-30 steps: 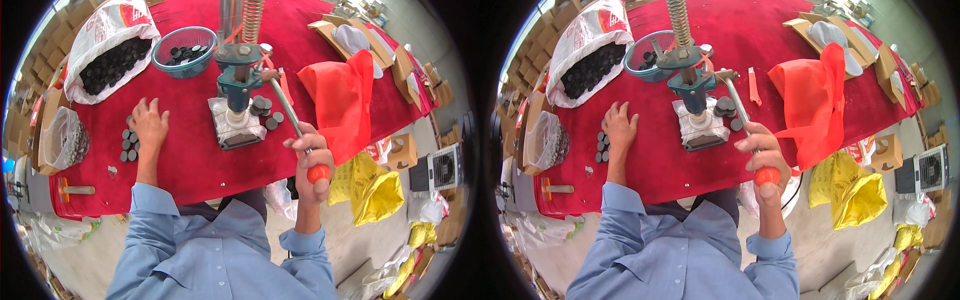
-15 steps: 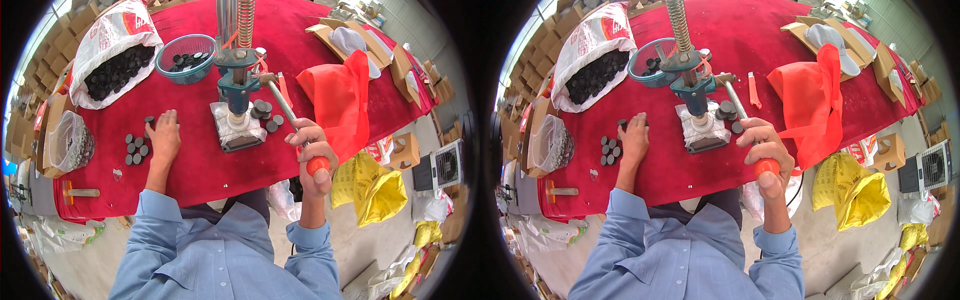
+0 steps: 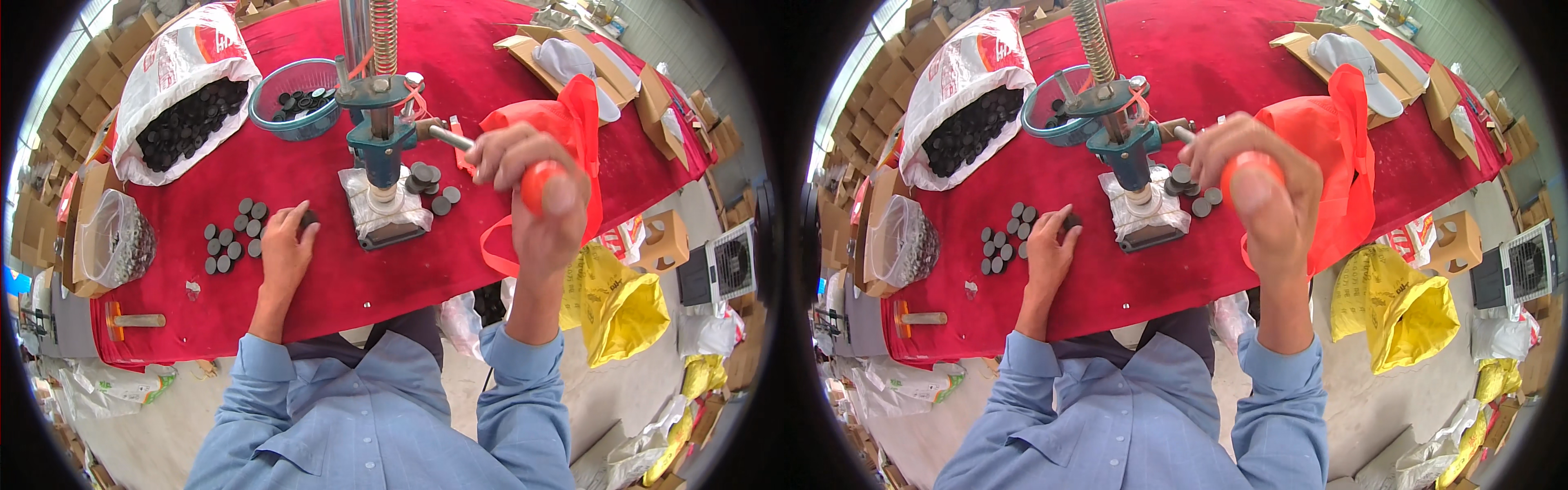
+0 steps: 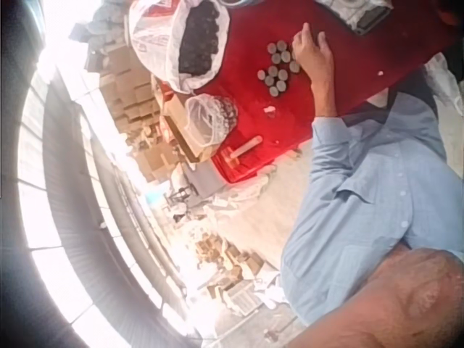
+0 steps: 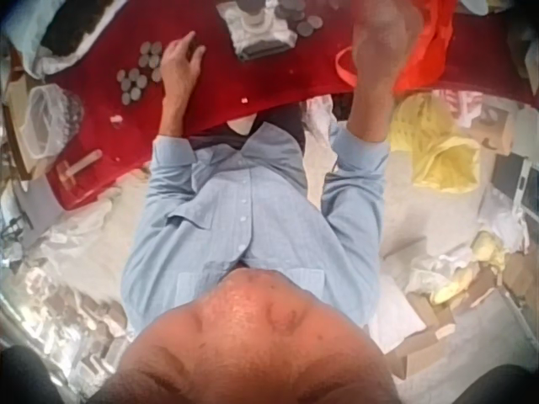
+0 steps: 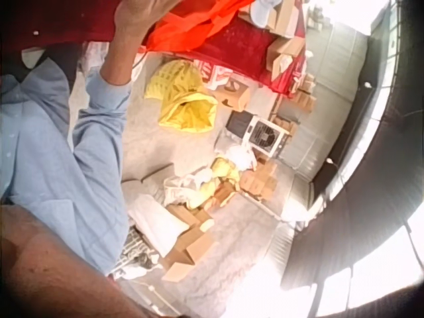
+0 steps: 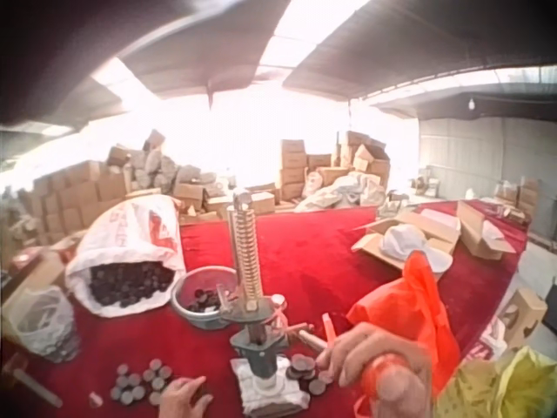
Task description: The person arranges dark circular discs on a red table and uses a manual press to process them one by one. They then stack the processed discs and place them into a red bag, before retrieving more discs from a white sack to continue the process.
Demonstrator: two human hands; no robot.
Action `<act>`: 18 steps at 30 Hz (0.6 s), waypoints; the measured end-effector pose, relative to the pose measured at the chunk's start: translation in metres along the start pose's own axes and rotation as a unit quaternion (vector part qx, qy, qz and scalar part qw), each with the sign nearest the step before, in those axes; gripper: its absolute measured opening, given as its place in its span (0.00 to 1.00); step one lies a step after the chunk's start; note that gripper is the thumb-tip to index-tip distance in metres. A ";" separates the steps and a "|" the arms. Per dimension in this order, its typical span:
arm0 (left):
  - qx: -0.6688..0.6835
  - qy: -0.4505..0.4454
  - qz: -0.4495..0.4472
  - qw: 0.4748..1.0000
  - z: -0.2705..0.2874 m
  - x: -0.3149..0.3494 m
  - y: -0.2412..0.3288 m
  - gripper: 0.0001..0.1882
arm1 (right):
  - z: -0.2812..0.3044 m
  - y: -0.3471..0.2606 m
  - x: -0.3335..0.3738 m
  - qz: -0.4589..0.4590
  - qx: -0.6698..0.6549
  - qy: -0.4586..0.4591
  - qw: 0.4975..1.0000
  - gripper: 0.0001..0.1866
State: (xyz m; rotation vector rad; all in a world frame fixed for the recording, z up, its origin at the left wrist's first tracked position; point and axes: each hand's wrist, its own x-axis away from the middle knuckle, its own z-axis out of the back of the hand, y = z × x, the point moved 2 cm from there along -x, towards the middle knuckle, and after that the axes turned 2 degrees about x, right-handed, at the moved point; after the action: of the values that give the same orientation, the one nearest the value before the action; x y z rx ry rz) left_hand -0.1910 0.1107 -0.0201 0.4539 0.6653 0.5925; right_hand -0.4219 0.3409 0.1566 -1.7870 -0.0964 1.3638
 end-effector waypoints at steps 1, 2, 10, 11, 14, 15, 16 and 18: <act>0.040 0.004 -0.007 0.999 -0.006 -0.004 0.011 0.27 | 0.002 0.001 -0.012 -0.015 0.002 -0.006 1.000 0.29; 0.081 0.009 -0.014 0.997 -0.015 -0.009 0.023 0.30 | 0.004 0.001 -0.023 -0.031 0.005 -0.013 0.999 0.29; 0.142 0.018 -0.054 0.988 -0.061 -0.041 0.084 0.38 | -0.010 -0.007 -0.043 -0.133 -0.016 0.064 0.989 0.30; 0.141 0.009 -0.041 0.989 -0.062 -0.041 0.085 0.39 | -0.009 -0.006 -0.041 -0.131 -0.017 0.059 0.989 0.30; 0.139 -0.006 -0.014 0.990 -0.058 -0.041 0.087 0.39 | -0.005 -0.002 -0.028 -0.105 -0.019 0.030 0.994 0.31; 0.141 -0.005 -0.013 0.990 -0.056 -0.040 0.086 0.37 | -0.004 -0.001 -0.018 -0.083 -0.016 0.013 0.996 0.30; 0.144 -0.003 -0.012 0.990 -0.054 -0.038 0.086 0.36 | -0.005 0.000 -0.005 -0.067 -0.015 0.009 0.998 0.31; 0.103 0.014 -0.027 0.994 -0.041 -0.033 0.075 0.31 | -0.005 0.004 0.023 -0.040 -0.013 0.016 0.999 0.32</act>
State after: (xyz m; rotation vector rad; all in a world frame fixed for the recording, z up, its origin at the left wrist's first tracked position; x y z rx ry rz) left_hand -0.2666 0.1539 0.0077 0.6182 0.7669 0.4820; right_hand -0.4102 0.3483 0.1368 -1.8076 -0.1683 1.2813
